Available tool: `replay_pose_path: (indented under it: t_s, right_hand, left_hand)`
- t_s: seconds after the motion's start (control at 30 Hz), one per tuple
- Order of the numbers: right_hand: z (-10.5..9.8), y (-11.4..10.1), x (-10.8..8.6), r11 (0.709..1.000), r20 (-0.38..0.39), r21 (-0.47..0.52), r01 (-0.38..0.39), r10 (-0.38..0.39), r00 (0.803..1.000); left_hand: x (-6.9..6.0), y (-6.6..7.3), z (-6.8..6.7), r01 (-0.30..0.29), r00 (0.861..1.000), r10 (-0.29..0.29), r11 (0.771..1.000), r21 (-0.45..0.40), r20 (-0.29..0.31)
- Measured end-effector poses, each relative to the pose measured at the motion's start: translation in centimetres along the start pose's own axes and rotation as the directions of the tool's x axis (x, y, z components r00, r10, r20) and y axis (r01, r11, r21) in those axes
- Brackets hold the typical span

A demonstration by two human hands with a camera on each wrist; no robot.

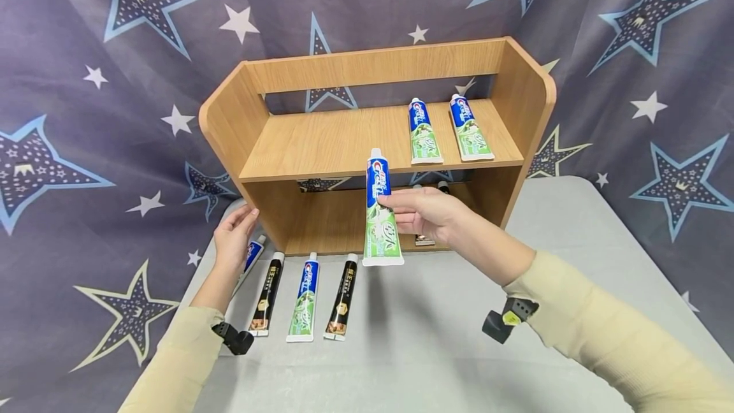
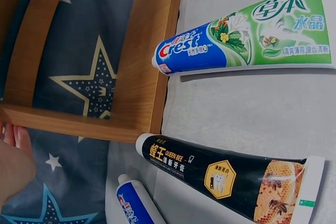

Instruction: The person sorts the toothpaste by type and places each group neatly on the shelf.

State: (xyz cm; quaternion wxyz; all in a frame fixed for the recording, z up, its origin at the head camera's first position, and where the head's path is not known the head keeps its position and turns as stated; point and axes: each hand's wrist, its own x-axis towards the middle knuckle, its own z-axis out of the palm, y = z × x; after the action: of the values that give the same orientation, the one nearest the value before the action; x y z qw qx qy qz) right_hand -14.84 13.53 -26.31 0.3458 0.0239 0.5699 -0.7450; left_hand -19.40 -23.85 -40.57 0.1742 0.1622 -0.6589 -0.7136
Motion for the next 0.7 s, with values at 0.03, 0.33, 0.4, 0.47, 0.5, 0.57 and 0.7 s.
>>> replay_pose_path:
  t_s: [0.03, 0.33, 0.4, 0.47, 0.5, 0.57, 0.7]
  right_hand:
    - [0.1, -0.3, 0.0, 1.000, -0.012, -0.006, 0.010, -0.010, 1.000]
    - [1.0, -2.8, 0.9, 0.996, -0.108, -0.042, 0.072, -0.076, 0.991]
    - [1.2, -3.5, 1.3, 0.994, -0.126, -0.071, 0.085, -0.094, 0.988]
    - [1.2, -4.3, 1.8, 0.989, -0.148, -0.110, 0.100, -0.116, 0.982]
    - [1.2, -4.6, 2.0, 0.985, -0.157, -0.136, 0.110, -0.131, 0.979]
    - [1.1, -5.3, 2.6, 0.976, -0.181, -0.175, 0.126, -0.157, 0.971]
    - [0.9, -6.3, 3.8, 0.973, -0.232, -0.190, 0.133, -0.176, 0.957]
  left_hand:
    - [0.0, 0.0, 0.0, 0.000, 1.000, 0.000, 1.000, 0.002, 0.000]
    - [-0.1, 0.1, 0.0, 0.002, 1.000, -0.002, 1.000, -0.003, -0.005]
    - [-0.1, 0.1, 0.0, -0.001, 1.000, 0.001, 1.000, -0.007, -0.011]
    - [0.0, 0.2, 0.0, -0.005, 1.000, 0.005, 1.000, -0.011, -0.016]
    - [0.0, 0.2, 0.0, -0.008, 1.000, 0.008, 1.000, -0.014, -0.016]
    - [0.0, 0.1, 0.1, -0.012, 1.000, 0.012, 1.000, -0.018, -0.016]
    - [0.0, -0.1, 0.1, -0.011, 1.000, 0.011, 1.000, -0.026, -0.010]
